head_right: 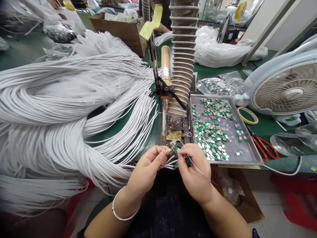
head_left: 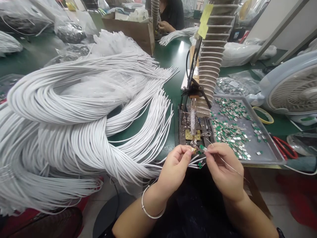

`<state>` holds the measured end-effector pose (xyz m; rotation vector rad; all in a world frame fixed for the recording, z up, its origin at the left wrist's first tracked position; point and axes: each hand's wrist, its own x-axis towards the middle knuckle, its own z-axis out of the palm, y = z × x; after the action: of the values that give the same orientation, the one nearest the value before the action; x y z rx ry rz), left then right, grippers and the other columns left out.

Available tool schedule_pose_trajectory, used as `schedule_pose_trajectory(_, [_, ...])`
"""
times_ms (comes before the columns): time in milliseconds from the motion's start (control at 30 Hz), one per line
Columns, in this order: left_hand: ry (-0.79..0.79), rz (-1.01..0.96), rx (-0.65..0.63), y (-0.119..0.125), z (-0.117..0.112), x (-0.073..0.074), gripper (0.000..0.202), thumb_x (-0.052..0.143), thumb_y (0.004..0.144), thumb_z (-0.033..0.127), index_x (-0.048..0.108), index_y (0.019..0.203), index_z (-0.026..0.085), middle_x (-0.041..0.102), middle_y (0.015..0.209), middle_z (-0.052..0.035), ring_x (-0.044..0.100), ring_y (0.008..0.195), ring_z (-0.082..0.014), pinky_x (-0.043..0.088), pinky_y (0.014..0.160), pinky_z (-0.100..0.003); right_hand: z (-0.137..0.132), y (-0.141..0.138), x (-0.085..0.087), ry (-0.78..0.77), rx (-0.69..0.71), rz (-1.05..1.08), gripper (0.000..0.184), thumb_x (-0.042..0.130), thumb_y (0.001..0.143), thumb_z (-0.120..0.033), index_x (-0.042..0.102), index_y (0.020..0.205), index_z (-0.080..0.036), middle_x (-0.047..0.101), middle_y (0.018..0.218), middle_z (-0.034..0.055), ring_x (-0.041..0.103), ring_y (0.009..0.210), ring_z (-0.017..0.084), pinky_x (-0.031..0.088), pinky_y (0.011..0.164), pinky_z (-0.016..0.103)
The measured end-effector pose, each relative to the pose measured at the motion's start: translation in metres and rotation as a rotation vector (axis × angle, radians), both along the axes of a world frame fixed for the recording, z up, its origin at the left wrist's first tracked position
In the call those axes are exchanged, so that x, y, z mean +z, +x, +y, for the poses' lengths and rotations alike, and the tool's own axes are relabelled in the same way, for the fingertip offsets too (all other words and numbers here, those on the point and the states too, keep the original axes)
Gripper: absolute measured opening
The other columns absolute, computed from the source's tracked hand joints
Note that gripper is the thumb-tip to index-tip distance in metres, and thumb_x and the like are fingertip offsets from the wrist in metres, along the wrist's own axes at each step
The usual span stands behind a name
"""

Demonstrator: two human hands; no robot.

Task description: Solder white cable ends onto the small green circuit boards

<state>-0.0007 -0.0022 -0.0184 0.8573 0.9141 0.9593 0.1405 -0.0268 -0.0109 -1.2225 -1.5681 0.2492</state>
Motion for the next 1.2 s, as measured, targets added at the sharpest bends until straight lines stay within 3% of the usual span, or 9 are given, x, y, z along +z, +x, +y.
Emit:
schedule_pose_trajectory(133, [0.006, -0.025, 0.031, 0.002, 0.0, 0.006, 0.024, 0.068, 0.077, 0.037, 0.057, 0.072, 0.017, 0.062, 0.088, -0.0045, 0.054, 0.075, -0.0138, 0.044, 0.073, -0.026, 0.0, -0.004, -0.003, 0.001, -0.02, -0.022, 0.022, 0.058, 0.079, -0.005, 0.059, 0.091, -0.023, 0.061, 0.084, 0.0021, 0.06, 0.08, 0.016, 0.052, 0.07, 0.032])
schedule_pose_trajectory(333, [0.014, -0.04, 0.057, 0.003, -0.001, 0.012, 0.016, 0.065, 0.078, 0.026, 0.055, 0.069, 0.017, 0.062, 0.088, -0.0035, 0.057, 0.086, -0.0147, 0.044, 0.084, -0.027, 0.001, -0.007, -0.004, 0.012, 0.006, -0.04, 0.023, 0.057, 0.079, -0.005, 0.058, 0.093, -0.023, 0.061, 0.084, 0.0026, 0.06, 0.08, 0.016, 0.053, 0.071, 0.032])
schedule_pose_trajectory(833, [0.043, -0.005, 0.069, 0.001, -0.002, 0.012, 0.013, 0.059, 0.079, 0.017, 0.052, 0.068, 0.017, 0.06, 0.089, -0.0034, 0.055, 0.083, -0.0134, 0.044, 0.075, -0.025, -0.001, -0.009, -0.005, 0.042, 0.0, -0.109, 0.025, 0.053, 0.081, -0.003, 0.057, 0.096, -0.023, 0.061, 0.084, 0.003, 0.06, 0.08, 0.016, 0.054, 0.069, 0.032])
schedule_pose_trajectory(1100, [-0.05, -0.042, 0.136, 0.004, 0.003, 0.016, 0.013, 0.061, 0.076, 0.016, 0.053, 0.066, 0.017, 0.061, 0.089, -0.0026, 0.057, 0.078, -0.0119, 0.044, 0.074, -0.024, -0.008, -0.013, -0.015, 0.116, -0.068, -0.102, 0.037, 0.047, 0.086, -0.009, 0.052, 0.12, -0.022, 0.07, 0.095, 0.0078, 0.069, 0.076, 0.018, 0.061, 0.065, 0.035])
schedule_pose_trajectory(1200, [-0.049, -0.034, 0.146, 0.004, 0.004, 0.018, 0.013, 0.061, 0.076, 0.015, 0.053, 0.065, 0.016, 0.062, 0.089, -0.0027, 0.057, 0.077, -0.0116, 0.044, 0.073, -0.024, -0.008, -0.012, -0.017, 0.102, -0.034, -0.112, 0.038, 0.048, 0.085, -0.009, 0.053, 0.121, -0.022, 0.071, 0.098, 0.0084, 0.07, 0.084, 0.02, 0.062, 0.072, 0.037])
